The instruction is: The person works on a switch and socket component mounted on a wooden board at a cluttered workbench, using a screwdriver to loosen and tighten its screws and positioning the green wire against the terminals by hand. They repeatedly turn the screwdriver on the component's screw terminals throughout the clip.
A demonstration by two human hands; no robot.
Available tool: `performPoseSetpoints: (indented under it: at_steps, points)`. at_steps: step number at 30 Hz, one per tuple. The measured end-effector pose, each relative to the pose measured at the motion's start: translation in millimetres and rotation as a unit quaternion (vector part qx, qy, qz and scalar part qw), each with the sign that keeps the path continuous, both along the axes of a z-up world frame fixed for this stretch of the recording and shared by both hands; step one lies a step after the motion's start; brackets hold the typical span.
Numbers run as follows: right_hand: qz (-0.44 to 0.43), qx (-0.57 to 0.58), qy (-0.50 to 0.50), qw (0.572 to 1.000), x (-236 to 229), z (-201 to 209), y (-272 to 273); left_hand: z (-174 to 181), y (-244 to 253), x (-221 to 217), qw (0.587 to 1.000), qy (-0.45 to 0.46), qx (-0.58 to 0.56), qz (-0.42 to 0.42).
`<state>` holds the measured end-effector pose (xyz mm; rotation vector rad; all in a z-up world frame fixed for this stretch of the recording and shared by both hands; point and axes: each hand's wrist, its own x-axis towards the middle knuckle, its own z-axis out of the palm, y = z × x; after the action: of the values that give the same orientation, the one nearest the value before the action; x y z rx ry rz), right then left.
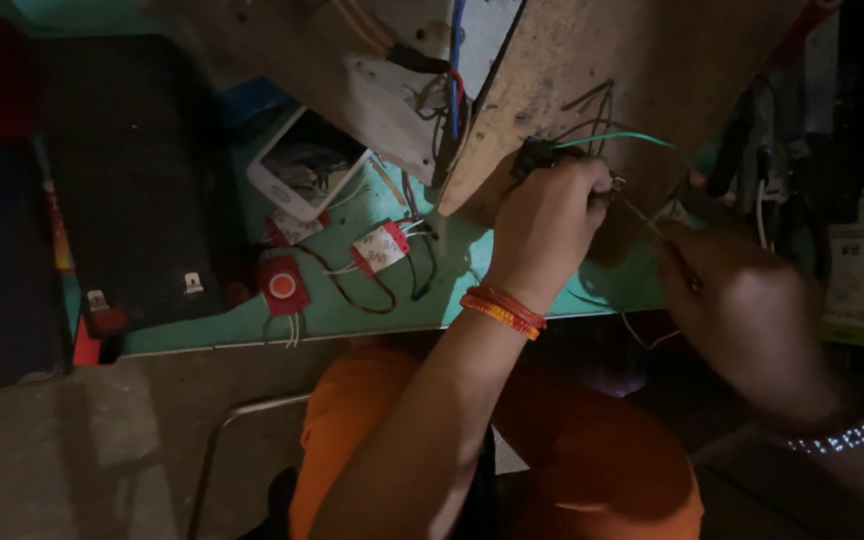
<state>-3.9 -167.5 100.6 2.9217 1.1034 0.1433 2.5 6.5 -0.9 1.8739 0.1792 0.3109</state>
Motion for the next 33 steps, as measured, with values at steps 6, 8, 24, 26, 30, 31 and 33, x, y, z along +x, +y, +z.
performPoseSetpoints:
  at_steps: [6,8,24,26,30,31,33]
  points:
    - [0.007,0.003,-0.004,1.0,0,-3,3,-4,-1,0,1.0,-0.027,0.003,0.01]
    - [0.003,0.003,-0.006,1.0,-2,-2,5,-4,-1,1,1.0,-0.024,0.003,0.008]
    - [0.122,-0.273,-0.037,0.954,32,-21,-48,1,0,-1,1.0,-0.022,0.018,0.009]
    - [0.126,-0.274,0.006,0.954,38,-22,-54,0,0,0,0.999,-0.013,0.03,0.008]
    - [0.152,-0.185,0.048,0.97,37,2,-26,-4,-2,2,0.999,-0.002,0.05,0.012]
    - [0.153,-0.186,0.048,0.969,35,11,-9,-6,-3,2,0.999,-0.003,0.049,0.012]
    - [0.076,-0.152,0.079,0.982,32,29,28,-9,-4,3,0.999,0.002,0.05,0.006]
